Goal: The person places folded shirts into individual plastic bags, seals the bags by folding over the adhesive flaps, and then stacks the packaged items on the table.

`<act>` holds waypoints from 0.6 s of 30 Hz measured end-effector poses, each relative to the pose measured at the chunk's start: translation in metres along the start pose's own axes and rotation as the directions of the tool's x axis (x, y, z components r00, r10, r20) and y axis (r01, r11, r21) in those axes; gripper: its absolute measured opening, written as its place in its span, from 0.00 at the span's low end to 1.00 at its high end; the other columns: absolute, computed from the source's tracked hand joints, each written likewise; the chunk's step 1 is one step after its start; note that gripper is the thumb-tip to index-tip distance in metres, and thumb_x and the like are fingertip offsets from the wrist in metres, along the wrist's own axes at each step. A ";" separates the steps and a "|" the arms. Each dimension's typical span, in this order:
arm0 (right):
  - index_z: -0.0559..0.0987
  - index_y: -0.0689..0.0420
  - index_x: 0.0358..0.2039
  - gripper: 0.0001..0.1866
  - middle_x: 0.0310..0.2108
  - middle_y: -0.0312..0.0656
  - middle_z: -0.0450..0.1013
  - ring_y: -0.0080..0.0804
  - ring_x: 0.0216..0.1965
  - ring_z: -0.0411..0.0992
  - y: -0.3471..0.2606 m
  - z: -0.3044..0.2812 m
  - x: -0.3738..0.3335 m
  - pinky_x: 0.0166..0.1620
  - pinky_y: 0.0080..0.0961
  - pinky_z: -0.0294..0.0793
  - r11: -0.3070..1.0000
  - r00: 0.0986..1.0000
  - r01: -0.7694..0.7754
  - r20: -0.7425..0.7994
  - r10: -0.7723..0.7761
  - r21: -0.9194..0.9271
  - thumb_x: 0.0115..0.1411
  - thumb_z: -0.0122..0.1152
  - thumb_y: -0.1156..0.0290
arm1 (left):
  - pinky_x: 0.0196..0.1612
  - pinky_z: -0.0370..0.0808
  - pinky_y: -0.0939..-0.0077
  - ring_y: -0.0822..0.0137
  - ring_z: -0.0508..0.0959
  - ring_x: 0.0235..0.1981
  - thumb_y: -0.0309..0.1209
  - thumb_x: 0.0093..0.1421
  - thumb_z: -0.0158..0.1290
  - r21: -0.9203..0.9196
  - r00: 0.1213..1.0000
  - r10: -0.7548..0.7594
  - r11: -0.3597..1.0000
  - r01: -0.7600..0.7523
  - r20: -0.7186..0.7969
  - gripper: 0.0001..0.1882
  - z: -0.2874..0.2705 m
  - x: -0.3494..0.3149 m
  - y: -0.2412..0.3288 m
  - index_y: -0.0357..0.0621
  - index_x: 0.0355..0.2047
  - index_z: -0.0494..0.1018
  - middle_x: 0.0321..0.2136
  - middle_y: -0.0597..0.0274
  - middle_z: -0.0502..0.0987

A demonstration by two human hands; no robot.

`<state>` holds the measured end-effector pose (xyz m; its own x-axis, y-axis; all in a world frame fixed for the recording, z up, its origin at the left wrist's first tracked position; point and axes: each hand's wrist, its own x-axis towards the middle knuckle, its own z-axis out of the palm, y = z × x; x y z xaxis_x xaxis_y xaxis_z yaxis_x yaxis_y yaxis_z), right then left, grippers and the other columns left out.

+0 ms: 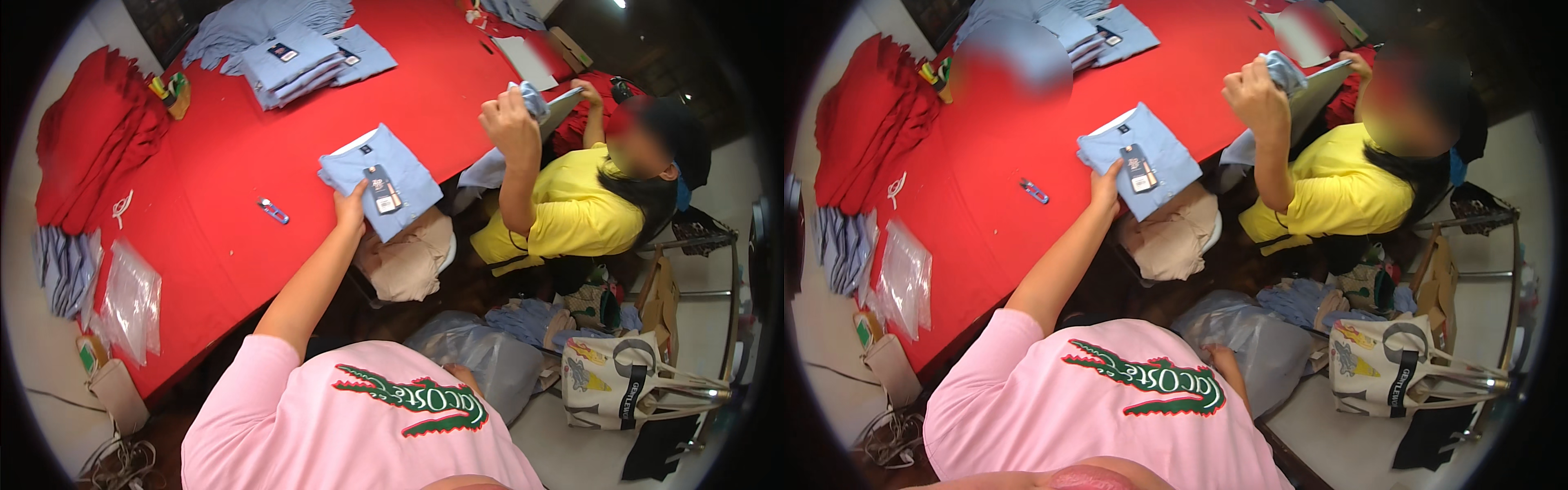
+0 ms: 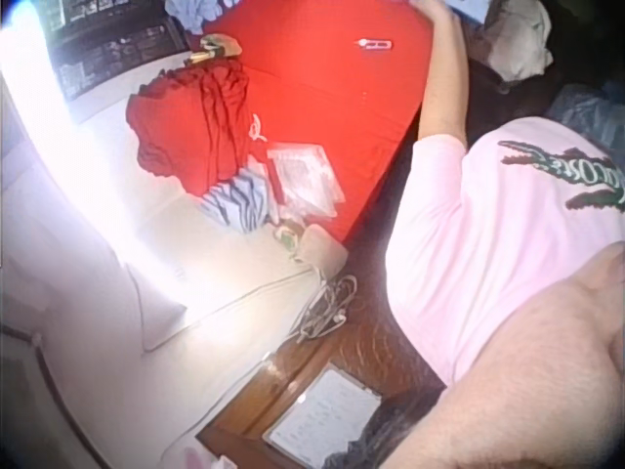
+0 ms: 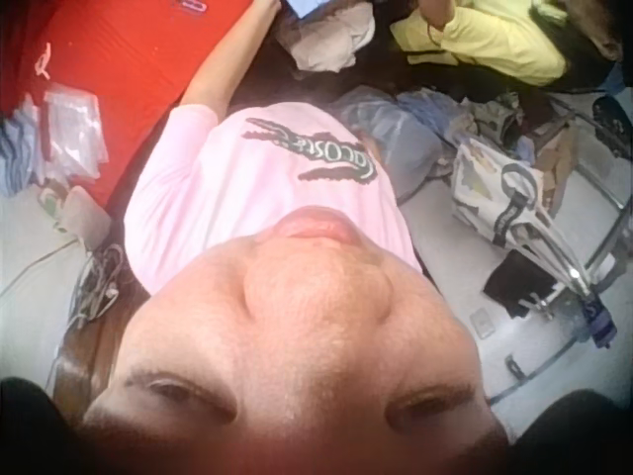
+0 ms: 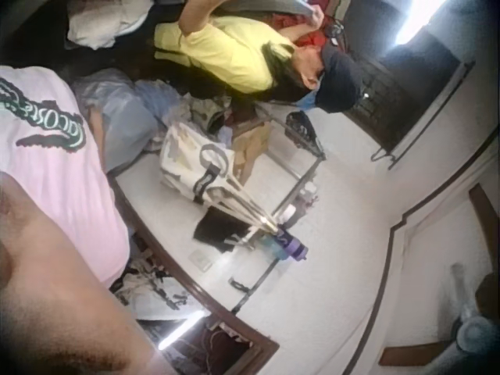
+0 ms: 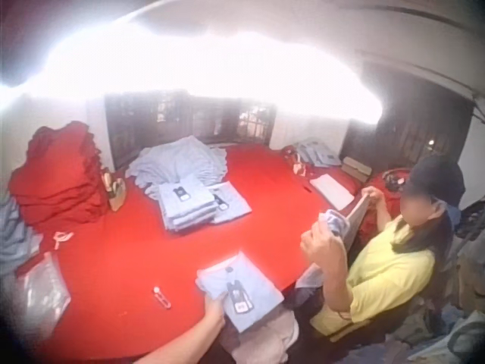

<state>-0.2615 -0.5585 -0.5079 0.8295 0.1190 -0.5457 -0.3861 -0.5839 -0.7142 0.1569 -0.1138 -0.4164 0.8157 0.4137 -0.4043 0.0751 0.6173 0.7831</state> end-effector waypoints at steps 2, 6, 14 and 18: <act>0.90 0.54 0.43 0.15 0.21 0.34 0.72 0.25 0.22 0.67 -0.018 -0.004 0.017 0.28 0.29 0.66 0.999 0.999 -0.030 0.016 0.029 0.033 0.67 0.64 0.58 | 0.61 0.77 0.60 0.54 0.81 0.58 0.24 0.62 0.66 0.149 0.980 0.194 0.971 -0.186 -0.038 0.34 -0.005 0.022 0.004 0.36 0.67 0.65 0.60 0.47 0.78; 0.89 0.54 0.48 0.15 0.24 0.35 0.74 0.27 0.25 0.71 -0.060 -0.015 0.038 0.32 0.29 0.71 0.966 0.975 -0.222 0.059 0.216 0.135 0.69 0.61 0.63 | 0.61 0.77 0.62 0.54 0.81 0.58 0.21 0.63 0.64 0.308 0.956 0.269 0.905 -0.292 0.117 0.33 -0.013 0.022 0.054 0.37 0.68 0.67 0.58 0.49 0.81; 0.85 0.55 0.57 0.18 0.17 0.27 0.62 0.17 0.16 0.59 -0.226 -0.010 0.112 0.20 0.22 0.56 0.633 0.864 0.208 -0.443 0.238 0.746 0.75 0.58 0.61 | 0.58 0.81 0.64 0.58 0.84 0.54 0.21 0.64 0.63 0.490 0.976 0.192 0.844 -0.217 0.102 0.32 -0.228 -0.059 0.257 0.39 0.68 0.69 0.56 0.49 0.82; 0.75 0.57 0.70 0.22 0.33 0.26 0.73 0.12 0.25 0.62 -0.381 0.019 0.136 0.26 0.14 0.60 0.730 0.710 0.558 -0.682 -0.174 0.394 0.78 0.50 0.69 | 0.58 0.81 0.64 0.59 0.84 0.53 0.22 0.63 0.65 0.606 0.940 0.302 0.781 -0.149 -0.158 0.31 -0.416 -0.104 0.261 0.37 0.67 0.70 0.55 0.49 0.83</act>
<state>-0.0089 -0.3048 -0.3178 0.9318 -0.3613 0.0357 0.0214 -0.0435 -0.9988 -0.1464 0.2827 -0.3661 0.6989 0.6812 -0.2182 0.2846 0.0150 0.9585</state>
